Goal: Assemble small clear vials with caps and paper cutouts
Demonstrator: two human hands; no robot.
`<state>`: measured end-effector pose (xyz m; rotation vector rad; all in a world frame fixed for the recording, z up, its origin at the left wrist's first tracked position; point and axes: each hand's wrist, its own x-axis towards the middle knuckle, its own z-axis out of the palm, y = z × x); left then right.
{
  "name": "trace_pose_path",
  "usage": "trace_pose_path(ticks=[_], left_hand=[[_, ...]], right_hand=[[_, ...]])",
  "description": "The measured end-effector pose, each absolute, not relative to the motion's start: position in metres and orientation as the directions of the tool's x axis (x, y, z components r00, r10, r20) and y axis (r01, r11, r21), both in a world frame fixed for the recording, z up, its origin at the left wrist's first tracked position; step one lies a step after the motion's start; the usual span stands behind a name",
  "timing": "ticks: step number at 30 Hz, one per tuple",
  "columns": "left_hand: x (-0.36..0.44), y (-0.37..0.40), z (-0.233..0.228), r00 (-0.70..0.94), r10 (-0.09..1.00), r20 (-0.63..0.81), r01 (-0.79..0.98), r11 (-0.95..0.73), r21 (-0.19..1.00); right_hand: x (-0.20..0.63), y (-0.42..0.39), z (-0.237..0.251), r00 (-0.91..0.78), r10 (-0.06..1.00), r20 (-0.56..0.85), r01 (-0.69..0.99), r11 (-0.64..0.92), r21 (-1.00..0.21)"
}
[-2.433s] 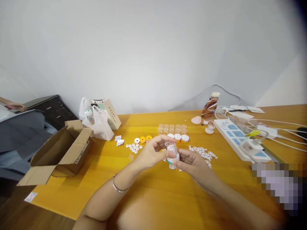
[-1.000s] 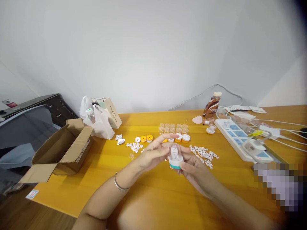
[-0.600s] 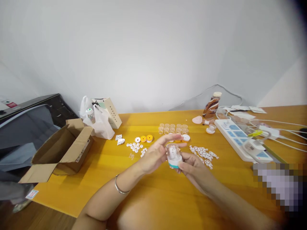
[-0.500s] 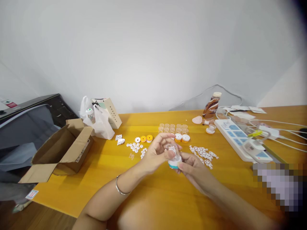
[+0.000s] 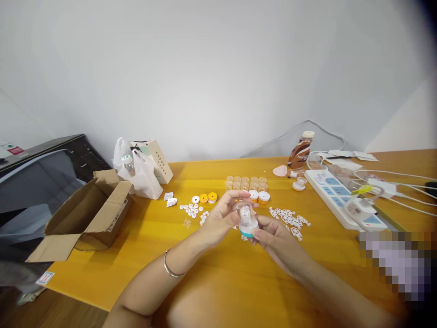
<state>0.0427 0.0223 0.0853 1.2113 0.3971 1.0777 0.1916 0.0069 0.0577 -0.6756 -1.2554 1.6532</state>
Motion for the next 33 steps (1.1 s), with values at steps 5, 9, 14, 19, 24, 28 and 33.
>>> trace_pose_path(ticks=[5, 9, 14, 19, 24, 28, 33], left_hand=[[0.044, 0.022, 0.084, 0.550, 0.803, 0.230, -0.465, 0.066, 0.883], [0.045, 0.022, 0.084, 0.494, 0.823, 0.280, -0.451, -0.032, 0.892], [0.044, 0.022, 0.085, 0.506, 0.818, 0.273, -0.462, -0.010, 0.887], [0.042, 0.021, 0.087, 0.532, 0.807, 0.256, -0.453, 0.016, 0.892], [0.042, 0.022, 0.087, 0.424, 0.852, 0.307, -0.458, -0.091, 0.884], [0.043, 0.020, 0.083, 0.449, 0.839, 0.306, -0.450, -0.084, 0.889], [0.038, 0.022, 0.084, 0.515, 0.792, 0.328, -0.435, -0.088, 0.896]], right_hand=[[0.192, 0.007, 0.058, -0.433, 0.896, 0.102, -0.328, -0.051, -0.943], [0.192, 0.008, 0.059, -0.424, 0.900, 0.101, -0.343, -0.056, -0.938], [0.192, 0.006, 0.060, -0.426, 0.898, 0.105, -0.319, -0.041, -0.947], [0.193, 0.006, 0.060, -0.429, 0.898, 0.100, -0.333, -0.054, -0.942], [0.194, 0.009, 0.057, -0.444, 0.890, 0.102, -0.306, -0.043, -0.951], [0.193, 0.010, 0.050, -0.453, 0.883, 0.124, -0.312, -0.027, -0.950], [0.193, 0.008, 0.048, -0.461, 0.875, 0.148, -0.330, -0.015, -0.944]])
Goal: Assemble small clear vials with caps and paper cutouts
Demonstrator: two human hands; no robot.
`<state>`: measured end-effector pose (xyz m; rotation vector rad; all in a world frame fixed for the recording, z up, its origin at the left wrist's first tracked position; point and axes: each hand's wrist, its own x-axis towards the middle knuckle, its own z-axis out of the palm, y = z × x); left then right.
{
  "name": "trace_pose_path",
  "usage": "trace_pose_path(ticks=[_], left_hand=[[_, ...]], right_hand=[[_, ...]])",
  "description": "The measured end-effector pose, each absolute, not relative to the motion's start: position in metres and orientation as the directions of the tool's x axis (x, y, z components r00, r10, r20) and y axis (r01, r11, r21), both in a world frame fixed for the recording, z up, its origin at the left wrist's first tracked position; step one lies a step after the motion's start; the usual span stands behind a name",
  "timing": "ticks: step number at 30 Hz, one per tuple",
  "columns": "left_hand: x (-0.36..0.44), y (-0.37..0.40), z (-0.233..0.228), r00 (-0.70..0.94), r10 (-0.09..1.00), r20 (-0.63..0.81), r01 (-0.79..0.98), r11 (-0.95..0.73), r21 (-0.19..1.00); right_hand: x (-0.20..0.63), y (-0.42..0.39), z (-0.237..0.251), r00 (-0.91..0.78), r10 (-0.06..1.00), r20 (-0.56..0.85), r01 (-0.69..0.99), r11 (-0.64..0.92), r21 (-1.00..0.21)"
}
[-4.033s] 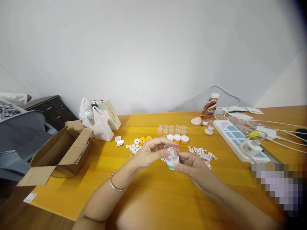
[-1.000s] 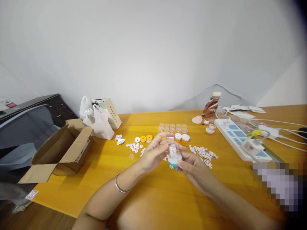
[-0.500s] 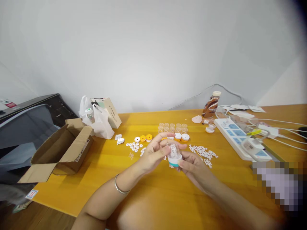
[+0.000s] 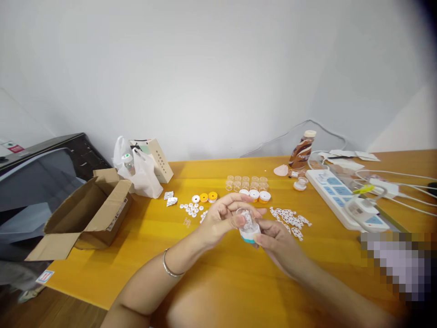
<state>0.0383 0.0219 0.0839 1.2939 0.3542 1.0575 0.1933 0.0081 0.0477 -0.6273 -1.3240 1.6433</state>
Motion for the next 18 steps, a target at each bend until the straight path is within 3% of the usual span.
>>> trace_pose_path(ticks=[5, 7, 13, 18], left_hand=[[0.025, 0.034, 0.095, 0.740, 0.616, 0.268, -0.188, -0.193, 0.963], [0.022, 0.035, 0.098, 0.764, 0.599, 0.239, -0.120, -0.233, 0.965], [0.028, 0.028, 0.090, 0.668, 0.713, 0.212, -0.139, -0.160, 0.977], [0.041, 0.023, 0.083, 0.488, 0.809, 0.329, -0.059, -0.346, 0.937]], right_hand=[[0.196, 0.009, 0.056, -0.490, 0.860, 0.142, -0.337, -0.037, -0.941], [0.196, 0.010, 0.057, -0.491, 0.860, 0.136, -0.344, -0.049, -0.938], [0.183, 0.002, 0.055, -0.473, 0.876, 0.095, -0.497, -0.176, -0.850], [0.175, -0.009, 0.061, -0.461, 0.886, 0.057, -0.685, -0.315, -0.657]])
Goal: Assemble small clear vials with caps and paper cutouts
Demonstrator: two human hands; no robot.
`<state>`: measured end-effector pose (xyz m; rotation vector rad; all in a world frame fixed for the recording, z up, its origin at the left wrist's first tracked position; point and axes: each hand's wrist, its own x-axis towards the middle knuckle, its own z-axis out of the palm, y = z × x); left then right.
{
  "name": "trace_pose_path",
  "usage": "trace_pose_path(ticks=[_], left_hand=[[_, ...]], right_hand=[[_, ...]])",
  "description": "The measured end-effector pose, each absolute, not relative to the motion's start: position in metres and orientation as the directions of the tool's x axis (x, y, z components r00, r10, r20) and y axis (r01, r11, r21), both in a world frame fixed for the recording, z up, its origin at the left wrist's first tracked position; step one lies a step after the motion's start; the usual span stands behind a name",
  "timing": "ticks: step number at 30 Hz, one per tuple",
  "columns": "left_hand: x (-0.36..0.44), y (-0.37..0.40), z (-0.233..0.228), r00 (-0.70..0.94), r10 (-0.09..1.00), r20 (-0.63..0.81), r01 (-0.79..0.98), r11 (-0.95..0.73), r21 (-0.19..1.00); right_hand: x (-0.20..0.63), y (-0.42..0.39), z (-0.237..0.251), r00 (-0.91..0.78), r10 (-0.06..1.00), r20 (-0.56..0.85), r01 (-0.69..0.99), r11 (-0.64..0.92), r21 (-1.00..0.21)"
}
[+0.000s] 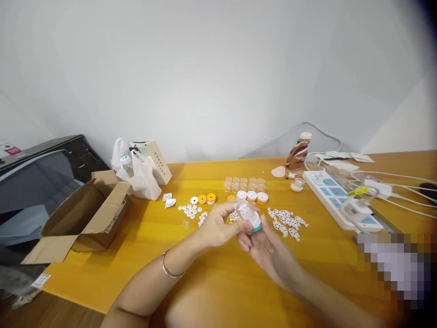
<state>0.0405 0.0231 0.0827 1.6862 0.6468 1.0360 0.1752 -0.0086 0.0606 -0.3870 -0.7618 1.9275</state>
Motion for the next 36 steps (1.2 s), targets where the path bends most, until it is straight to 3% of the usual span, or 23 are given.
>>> trace_pose_path(ticks=[4, 7, 13, 19, 26, 33, 36], left_hand=[[0.045, 0.022, 0.081, 0.465, 0.791, 0.398, -0.040, -0.430, 0.902], [0.045, 0.023, 0.081, 0.465, 0.796, 0.387, -0.031, -0.423, 0.906], [0.043, 0.022, 0.088, 0.431, 0.826, 0.363, 0.033, -0.416, 0.909], [0.043, 0.019, 0.088, 0.467, 0.853, 0.234, -0.024, -0.253, 0.967], [0.040, 0.022, 0.092, 0.443, 0.845, 0.301, 0.097, -0.378, 0.920], [0.031, 0.027, 0.087, 0.432, 0.800, 0.417, 0.258, -0.553, 0.792], [0.029, 0.023, 0.067, 0.420, 0.814, 0.401, 0.347, -0.552, 0.758]], right_hand=[[0.175, -0.013, 0.063, -0.520, 0.854, 0.023, -0.743, -0.439, -0.506], [0.176, -0.014, 0.065, -0.582, 0.813, -0.018, -0.702, -0.514, -0.493], [0.175, -0.014, 0.068, -0.496, 0.868, -0.001, -0.689, -0.394, -0.608], [0.174, -0.011, 0.060, -0.340, 0.939, 0.057, -0.604, -0.172, -0.778], [0.175, -0.004, 0.043, -0.267, 0.957, 0.114, -0.525, -0.045, -0.850], [0.189, 0.009, 0.046, -0.349, 0.934, 0.076, -0.377, -0.066, -0.924], [0.198, 0.010, 0.036, -0.335, 0.941, 0.045, -0.312, -0.066, -0.948]])
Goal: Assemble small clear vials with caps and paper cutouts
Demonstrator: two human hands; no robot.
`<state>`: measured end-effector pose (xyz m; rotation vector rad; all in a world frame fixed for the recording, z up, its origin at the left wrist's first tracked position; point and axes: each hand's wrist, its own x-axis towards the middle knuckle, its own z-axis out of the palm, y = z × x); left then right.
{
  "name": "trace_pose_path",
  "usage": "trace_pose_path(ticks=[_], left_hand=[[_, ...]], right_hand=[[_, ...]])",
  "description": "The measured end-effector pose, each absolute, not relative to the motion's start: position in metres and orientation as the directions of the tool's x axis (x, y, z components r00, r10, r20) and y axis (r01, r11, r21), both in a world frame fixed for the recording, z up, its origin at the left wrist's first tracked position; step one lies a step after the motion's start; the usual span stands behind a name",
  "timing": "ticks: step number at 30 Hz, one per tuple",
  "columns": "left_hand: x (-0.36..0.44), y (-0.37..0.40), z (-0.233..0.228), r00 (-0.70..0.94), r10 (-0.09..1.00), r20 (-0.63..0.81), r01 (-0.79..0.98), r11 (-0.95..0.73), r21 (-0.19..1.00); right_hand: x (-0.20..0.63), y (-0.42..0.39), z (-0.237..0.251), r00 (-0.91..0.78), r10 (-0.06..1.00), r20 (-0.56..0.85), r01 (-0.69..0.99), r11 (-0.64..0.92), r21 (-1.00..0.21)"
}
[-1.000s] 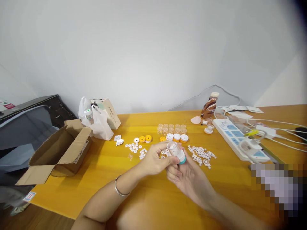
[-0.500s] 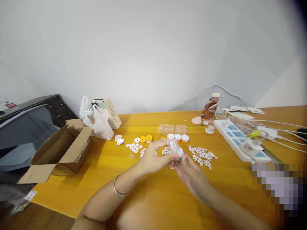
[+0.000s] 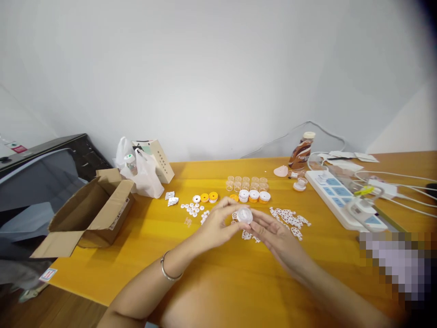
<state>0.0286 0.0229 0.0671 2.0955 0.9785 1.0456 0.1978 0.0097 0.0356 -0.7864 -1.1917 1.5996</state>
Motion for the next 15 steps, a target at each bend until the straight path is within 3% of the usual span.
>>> trace_pose_path(ticks=[7, 11, 15], left_hand=[[0.028, -0.003, 0.005, 0.485, 0.819, 0.308, 0.423, -0.528, 0.736], [0.028, -0.011, -0.013, 0.551, 0.803, 0.226, 0.484, -0.528, 0.697], [0.030, -0.010, -0.018, 0.573, 0.799, 0.182, 0.518, -0.526, 0.675]], right_hand=[[0.217, -0.012, -0.010, -0.422, 0.905, 0.043, 0.017, 0.055, -0.998], [0.226, -0.019, -0.023, -0.426, 0.893, 0.143, 0.311, 0.293, -0.904], [0.229, -0.019, -0.028, -0.464, 0.866, 0.187, 0.414, 0.398, -0.818]])
